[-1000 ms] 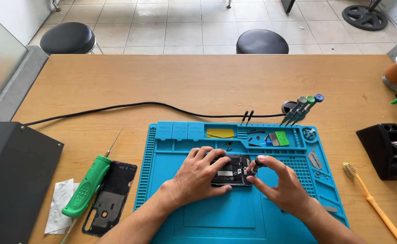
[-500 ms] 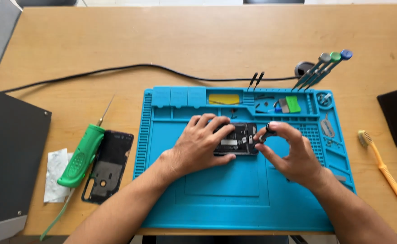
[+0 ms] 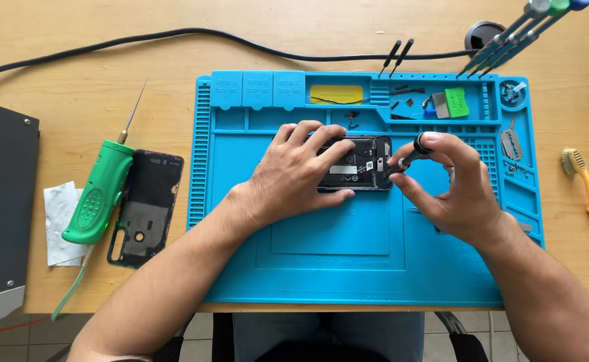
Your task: The person uses a screwdriver to remove screws from the back of a disassembled smartphone placed on a blue work mat. They then use a green electric screwdriver to remove additional screws from the device's internal components.
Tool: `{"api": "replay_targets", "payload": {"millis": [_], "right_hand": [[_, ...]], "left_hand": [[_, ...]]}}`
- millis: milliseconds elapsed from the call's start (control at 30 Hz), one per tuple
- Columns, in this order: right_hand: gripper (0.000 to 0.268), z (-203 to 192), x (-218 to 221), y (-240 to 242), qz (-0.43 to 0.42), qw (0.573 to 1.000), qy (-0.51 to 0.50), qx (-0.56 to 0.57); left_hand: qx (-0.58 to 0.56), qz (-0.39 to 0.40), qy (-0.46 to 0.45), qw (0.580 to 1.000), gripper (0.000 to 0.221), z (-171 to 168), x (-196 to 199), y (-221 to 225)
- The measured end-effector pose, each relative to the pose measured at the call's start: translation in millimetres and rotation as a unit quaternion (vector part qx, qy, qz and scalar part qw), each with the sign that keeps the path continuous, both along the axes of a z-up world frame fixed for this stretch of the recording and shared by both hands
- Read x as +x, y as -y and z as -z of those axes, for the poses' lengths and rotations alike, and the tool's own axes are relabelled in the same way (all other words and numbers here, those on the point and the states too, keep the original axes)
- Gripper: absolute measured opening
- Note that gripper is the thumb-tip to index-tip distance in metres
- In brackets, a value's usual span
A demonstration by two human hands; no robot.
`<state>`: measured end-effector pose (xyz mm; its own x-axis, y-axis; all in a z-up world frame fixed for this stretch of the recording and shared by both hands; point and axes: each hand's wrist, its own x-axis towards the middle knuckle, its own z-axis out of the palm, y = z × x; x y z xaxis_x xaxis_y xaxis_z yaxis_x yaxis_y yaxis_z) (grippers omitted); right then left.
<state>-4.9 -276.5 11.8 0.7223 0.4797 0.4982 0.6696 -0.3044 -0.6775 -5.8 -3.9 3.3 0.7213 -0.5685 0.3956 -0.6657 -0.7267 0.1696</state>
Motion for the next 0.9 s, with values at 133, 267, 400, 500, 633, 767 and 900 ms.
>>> {"api": "replay_targets", "payload": {"millis": [133, 267, 400, 500, 633, 767, 900], "right_hand": [[0.074, -0.2, 0.9, 0.4, 0.0, 1.0, -0.003, -0.001], [0.076, -8.9, -1.1, 7.6, -0.038, 0.999, 0.014, -0.028], [0.067, -15.2, -3.0, 4.7, -0.048, 0.998, -0.039, 0.002], [0.072, -5.8, 1.2, 8.6, -0.056, 0.998, -0.013, 0.006], [0.073, -4.4, 1.1, 10.1, -0.059, 0.998, -0.01, 0.007], [0.064, -3.6, -1.1, 8.9, -0.057, 0.998, -0.017, 0.008], [0.076, -4.1, 1.3, 8.8, -0.054, 0.998, 0.012, 0.009]], "left_hand": [[0.011, 0.003, -0.013, 1.0, 0.063, -5.7, 0.7, -0.8], [0.021, 0.016, 0.001, 1.0, 0.074, 0.9, 3.0, -2.6], [0.013, 0.017, 0.009, 1.0, 0.072, -1.5, 4.1, -2.3], [0.015, 0.018, -0.003, 1.0, 0.073, -0.7, 3.4, -2.1], [0.02, 0.021, -0.017, 0.999, 0.073, -0.1, 3.8, -2.2], [0.013, 0.019, -0.011, 1.0, 0.073, 0.7, 3.8, -2.4], [0.014, 0.019, -0.009, 1.0, 0.074, 1.2, 4.9, -2.2]]}}
